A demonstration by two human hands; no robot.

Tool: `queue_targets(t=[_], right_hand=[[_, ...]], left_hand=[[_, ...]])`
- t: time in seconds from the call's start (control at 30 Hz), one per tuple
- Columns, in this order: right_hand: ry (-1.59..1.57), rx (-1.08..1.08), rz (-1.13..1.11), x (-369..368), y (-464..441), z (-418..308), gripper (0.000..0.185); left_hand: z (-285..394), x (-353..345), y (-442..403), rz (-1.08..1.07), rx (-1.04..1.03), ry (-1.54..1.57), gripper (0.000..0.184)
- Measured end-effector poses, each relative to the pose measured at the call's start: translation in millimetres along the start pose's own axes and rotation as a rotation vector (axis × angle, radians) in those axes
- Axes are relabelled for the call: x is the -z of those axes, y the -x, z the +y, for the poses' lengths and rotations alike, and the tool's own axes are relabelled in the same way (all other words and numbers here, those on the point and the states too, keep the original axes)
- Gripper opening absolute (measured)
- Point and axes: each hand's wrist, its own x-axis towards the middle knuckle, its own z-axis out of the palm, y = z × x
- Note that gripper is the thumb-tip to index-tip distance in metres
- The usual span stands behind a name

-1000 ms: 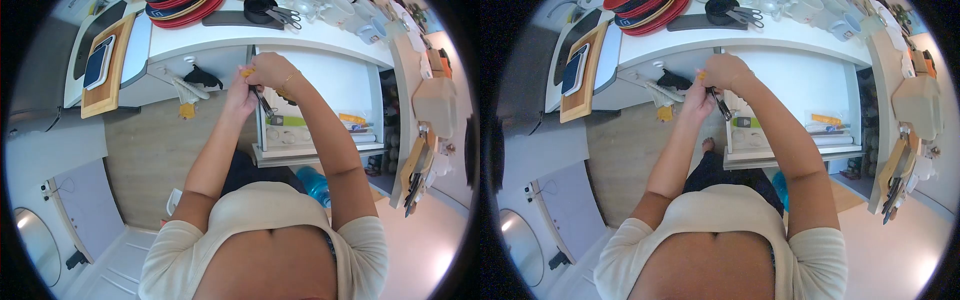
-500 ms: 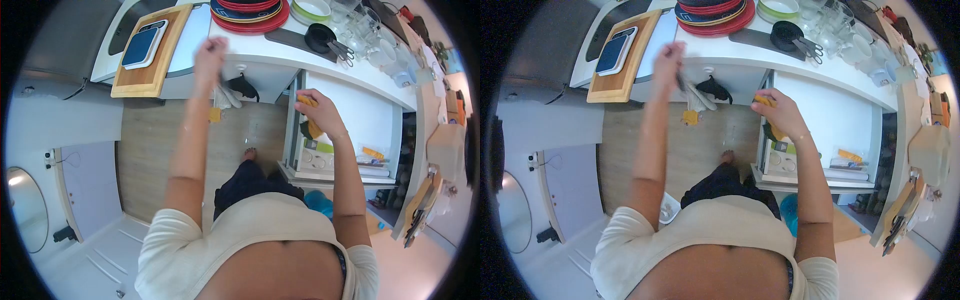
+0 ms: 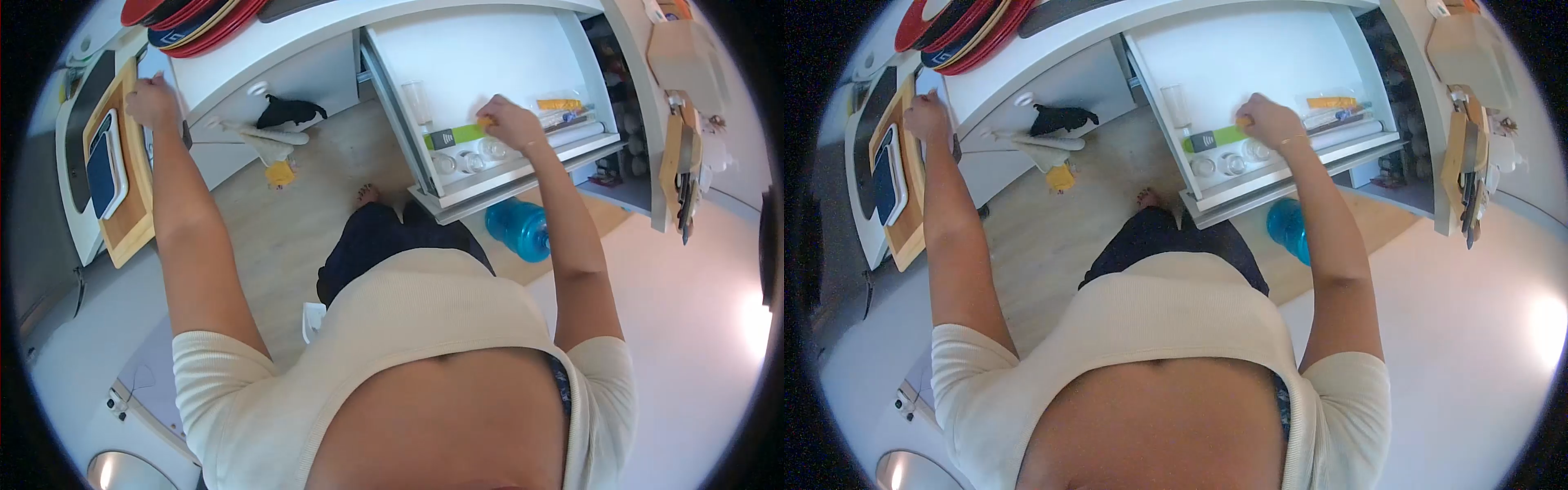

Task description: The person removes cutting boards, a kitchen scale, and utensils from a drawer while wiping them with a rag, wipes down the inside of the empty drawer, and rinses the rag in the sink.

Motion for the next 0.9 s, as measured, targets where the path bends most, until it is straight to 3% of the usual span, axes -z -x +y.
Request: queue_targets(t=[0.03,0.2,0.27,0.3,0.37,0.4,0.43,0.5,0.53,0.57,0.6,0.67,0.73,0.8,0.87,0.9], right_hand=[[0.029,0.040,-0.064,-11.3,-2.5,-0.7,0.027],[0.180,0.055,-0.241,-28.0,-11.6,-23.8,0.034],[0.283,0.091,-0.229,-33.8,-17.8,-25.0,0.030],[0.279,0.098,-0.228,-34.6,-20.3,-25.9,0.030],[0.345,0.080,-0.278,-33.9,-24.9,-26.6,0.019],[0.343,0.094,-0.277,-32.1,-25.3,-25.7,0.019],[0.333,0.107,-0.235,-28.0,-24.4,-23.3,0.016],[0.322,0.127,-0.185,-15.0,-23.0,-17.2,0.013],[0.271,0.101,-0.157,-5.6,-21.0,-13.2,0.012],[0.221,0.073,-0.130,3.1,-17.1,-7.4,0.011],[0.225,0.077,-0.124,10.5,-10.5,-0.9,0.011],[0.109,0.067,0.035,26.5,-1.6,7.1,0.011],[-0.021,0.043,0.125,38.7,11.8,13.4,0.016],[-0.142,-0.012,0.197,36.6,21.2,26.2,0.022],[-0.201,-0.048,0.238,32.5,29.6,34.8,0.024],[-0.258,-0.105,0.269,31.6,31.7,37.2,0.026]], left_hand=[[3.0,1.8,0.6,0.005,0.076,-0.038,0.045],[8.2,1.9,5.4,0.122,0.071,0.029,0.051],[6.6,3.6,1.9,0.458,-0.211,-0.063,0.044],[16.6,12.1,3.3,0.460,-0.212,-0.070,0.044],[66.7,43.5,22.0,0.337,-0.304,0.247,0.035],[95.8,54.3,41.2,0.310,-0.532,0.431,0.027],[141.3,76.8,73.7,0.311,-0.613,0.594,0.022],[205.5,119.9,149.5,-0.017,-0.631,0.652,0.026],[234.1,144.1,174.2,-0.051,-0.833,0.644,0.022],[258.5,124.3,195.0,-0.289,-1.009,0.671,0.020],[270.7,90.9,216.7,-0.093,-1.304,0.799,0.017],[288.0,74.1,243.7,-0.439,-1.451,0.506,0.024],[305.5,53.4,259.2,-0.439,-1.568,0.326,0.018],[322.5,59.8,265.9,-0.598,-1.603,0.060,0.012],[330.3,38.3,279.1,-0.481,-1.765,-0.011,0.009],[335.3,35.1,283.6,-0.526,-1.815,-0.056,0.009]])
